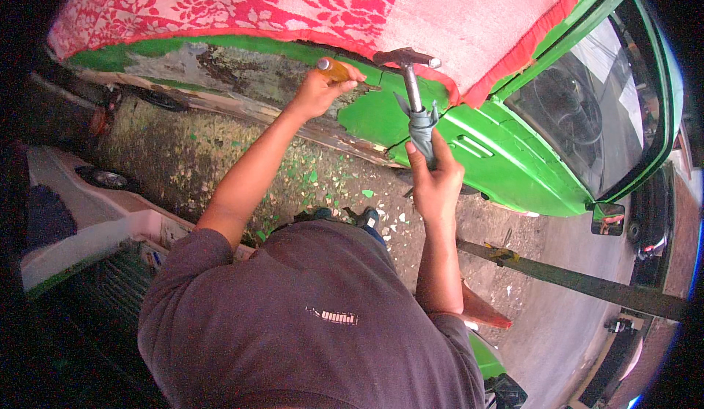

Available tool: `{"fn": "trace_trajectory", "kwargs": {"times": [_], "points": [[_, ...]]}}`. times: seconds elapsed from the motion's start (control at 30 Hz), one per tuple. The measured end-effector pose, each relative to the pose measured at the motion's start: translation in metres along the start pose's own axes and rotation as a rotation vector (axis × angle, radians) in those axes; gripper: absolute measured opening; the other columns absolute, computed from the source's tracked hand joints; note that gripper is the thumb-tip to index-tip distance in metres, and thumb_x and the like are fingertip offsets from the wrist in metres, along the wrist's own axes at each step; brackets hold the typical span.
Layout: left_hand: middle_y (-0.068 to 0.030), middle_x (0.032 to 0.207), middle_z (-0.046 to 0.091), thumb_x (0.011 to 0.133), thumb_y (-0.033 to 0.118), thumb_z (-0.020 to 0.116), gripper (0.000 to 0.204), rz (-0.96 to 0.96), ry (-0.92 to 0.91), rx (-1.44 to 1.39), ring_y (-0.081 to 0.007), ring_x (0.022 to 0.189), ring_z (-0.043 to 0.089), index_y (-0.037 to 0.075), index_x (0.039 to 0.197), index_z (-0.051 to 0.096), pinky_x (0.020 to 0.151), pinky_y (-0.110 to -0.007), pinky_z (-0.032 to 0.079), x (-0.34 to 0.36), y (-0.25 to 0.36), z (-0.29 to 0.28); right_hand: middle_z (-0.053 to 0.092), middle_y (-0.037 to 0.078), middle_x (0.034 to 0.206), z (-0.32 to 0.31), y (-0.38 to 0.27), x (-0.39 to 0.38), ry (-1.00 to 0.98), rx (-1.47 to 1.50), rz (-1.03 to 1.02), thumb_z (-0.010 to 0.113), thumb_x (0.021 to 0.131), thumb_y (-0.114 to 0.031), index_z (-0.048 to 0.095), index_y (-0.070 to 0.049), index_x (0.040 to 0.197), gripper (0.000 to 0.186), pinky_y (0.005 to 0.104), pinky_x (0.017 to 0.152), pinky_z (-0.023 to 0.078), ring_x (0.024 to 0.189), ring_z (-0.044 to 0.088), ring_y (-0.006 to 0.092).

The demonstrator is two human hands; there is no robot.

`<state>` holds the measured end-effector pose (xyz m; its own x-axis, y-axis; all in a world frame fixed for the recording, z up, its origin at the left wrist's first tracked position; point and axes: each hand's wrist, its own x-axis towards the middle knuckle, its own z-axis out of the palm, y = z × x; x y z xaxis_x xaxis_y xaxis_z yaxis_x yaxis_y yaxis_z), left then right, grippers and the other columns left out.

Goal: The person uses a hammer and a small metal tool to repeatedly tap and pry at a damaged area on the green car's front fender. A red patterned cloth covers the hood to protect the paint. The person works on the same spot for the duration of the clip.

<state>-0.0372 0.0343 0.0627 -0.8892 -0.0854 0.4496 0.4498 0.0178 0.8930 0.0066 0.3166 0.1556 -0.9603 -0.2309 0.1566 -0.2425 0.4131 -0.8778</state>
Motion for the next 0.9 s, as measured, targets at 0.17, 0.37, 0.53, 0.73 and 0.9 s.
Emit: {"fn": "trace_trajectory", "kwargs": {"times": [0.17, 0.37, 0.53, 0.73, 0.9], "points": [[-0.0031, 0.100, 0.068, 0.093, 0.009, 0.066, 0.010, 0.009, -0.015, 0.065, -0.0118, 0.097, 0.063, 0.004, 0.101, 0.062, 0.086, -0.031, 0.051, 0.004, -0.002, 0.009, 0.072, 0.018, 0.096, 0.000, 0.003, -0.002, 0.005, -0.033, -0.013, 0.073, 0.088, -0.019, 0.060, 0.009, 0.123, 0.047, 0.0322, 0.078, 0.052, 0.087, 0.065, 0.0144], [-0.0041, 0.096, 0.070, 0.093, 0.014, 0.067, 0.017, -0.027, -0.048, 0.199, -0.0115, 0.093, 0.065, 0.003, 0.105, 0.064, 0.085, -0.031, 0.052, 0.012, 0.000, 0.018, 0.071, 0.020, 0.092, -0.004, -0.006, 0.000, 0.001, -0.073, -0.042, 0.073, 0.088, -0.019, 0.060, 0.008, 0.124, 0.047, 0.0327, 0.075, 0.052, 0.084, 0.065, 0.0140], [-0.0048, 0.096, 0.070, 0.092, 0.014, 0.068, 0.018, -0.063, -0.030, 0.165, -0.0115, 0.093, 0.065, 0.002, 0.105, 0.064, 0.085, -0.032, 0.052, 0.011, -0.001, 0.019, 0.071, 0.021, 0.091, -0.010, -0.033, 0.000, -0.021, -0.080, -0.212, 0.070, 0.089, -0.016, 0.058, 0.008, 0.127, 0.046, 0.0317, 0.070, 0.053, 0.080, 0.068, 0.0174], [-0.0044, 0.095, 0.069, 0.091, 0.014, 0.069, 0.018, -0.117, -0.093, 0.281, -0.0107, 0.091, 0.064, 0.003, 0.106, 0.064, 0.083, -0.031, 0.052, 0.012, 0.005, 0.026, 0.066, 0.027, 0.081, -0.016, -0.041, 0.020, -0.176, -0.439, -0.286, 0.071, 0.088, -0.019, 0.060, 0.004, 0.124, 0.044, 0.0411, 0.064, 0.052, 0.074, 0.070, 0.0365], [-0.0048, 0.095, 0.070, 0.091, 0.013, 0.069, 0.018, -0.071, -0.024, 0.170, -0.0100, 0.092, 0.064, 0.003, 0.106, 0.066, 0.083, -0.031, 0.052, 0.013, -0.004, 0.025, 0.068, 0.026, 0.083, -0.025, -0.038, 0.015, -0.055, -0.177, -0.348, 0.071, 0.088, -0.016, 0.060, 0.005, 0.123, 0.042, 0.0395, 0.066, 0.053, 0.075, 0.071, 0.0324]]}}
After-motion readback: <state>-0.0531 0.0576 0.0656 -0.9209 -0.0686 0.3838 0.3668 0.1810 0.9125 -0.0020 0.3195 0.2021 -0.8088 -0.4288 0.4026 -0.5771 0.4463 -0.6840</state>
